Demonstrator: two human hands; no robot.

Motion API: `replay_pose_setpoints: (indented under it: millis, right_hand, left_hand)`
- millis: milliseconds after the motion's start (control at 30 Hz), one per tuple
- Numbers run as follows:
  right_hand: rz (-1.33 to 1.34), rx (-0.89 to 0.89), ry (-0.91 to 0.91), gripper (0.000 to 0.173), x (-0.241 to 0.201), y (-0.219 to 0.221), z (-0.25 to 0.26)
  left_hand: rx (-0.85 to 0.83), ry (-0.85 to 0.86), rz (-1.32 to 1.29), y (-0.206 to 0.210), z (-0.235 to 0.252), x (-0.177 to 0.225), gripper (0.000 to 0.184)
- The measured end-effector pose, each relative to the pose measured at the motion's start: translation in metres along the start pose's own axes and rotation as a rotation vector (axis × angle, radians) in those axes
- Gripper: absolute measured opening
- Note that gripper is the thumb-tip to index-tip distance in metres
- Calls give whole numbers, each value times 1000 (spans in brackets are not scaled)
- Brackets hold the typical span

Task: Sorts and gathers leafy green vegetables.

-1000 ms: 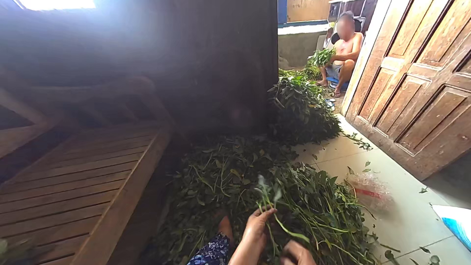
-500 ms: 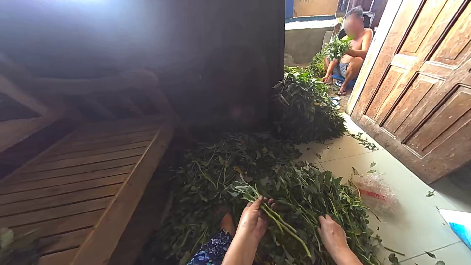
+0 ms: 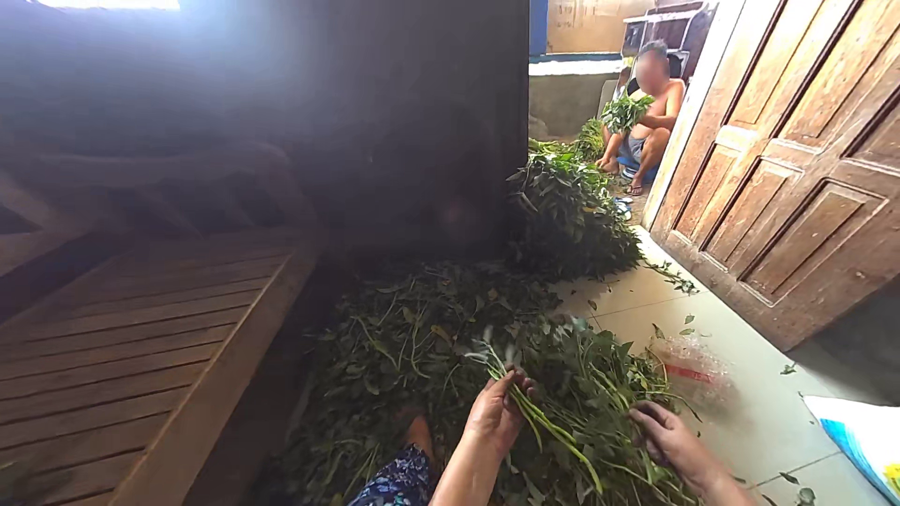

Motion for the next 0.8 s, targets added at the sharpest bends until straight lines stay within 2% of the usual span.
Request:
replay_pose_setpoints:
  millis: [67,100,167,267,367,500,700,800]
  right_hand:
    - [39,44,140,47,20,8,-7]
    - [89,47,182,51,26,13,-8]
    - [129,69,171,37,39,26,-12]
    - [-76,135,29,21,49,40,-19]
    - [-391,130,-112,27,52,53,-27]
    - [-725,74,-173,33,47,75,-43]
    - [-851,144,-416,29,51,93,-58]
    - [-828,207,-554,23,55,92,-59]
  left_hand:
    - [31,20,19,0,2,-6,13]
    - [38,40,47,2,5,-8,13]
    - [72,74,122,1,7,-13,12]
    - [100,150,307,0,2,-23,11]
    - [95,252,543,-6,1,-35,14]
    - [71,281,770,-13,10,-57,16]
    - [76,314,1058,-22,30,-80,23]
    - [95,336,1224,-29,39,-84,37]
Point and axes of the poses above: each hand's wrist, its own z-axis towards the middle knuckle, its own y-axis out of the palm, x = y × z, the point moved 2 cm from there along z, towards the middle knuckle, and after that the axes turned 13 degrees about x, right-handed, at the moved point
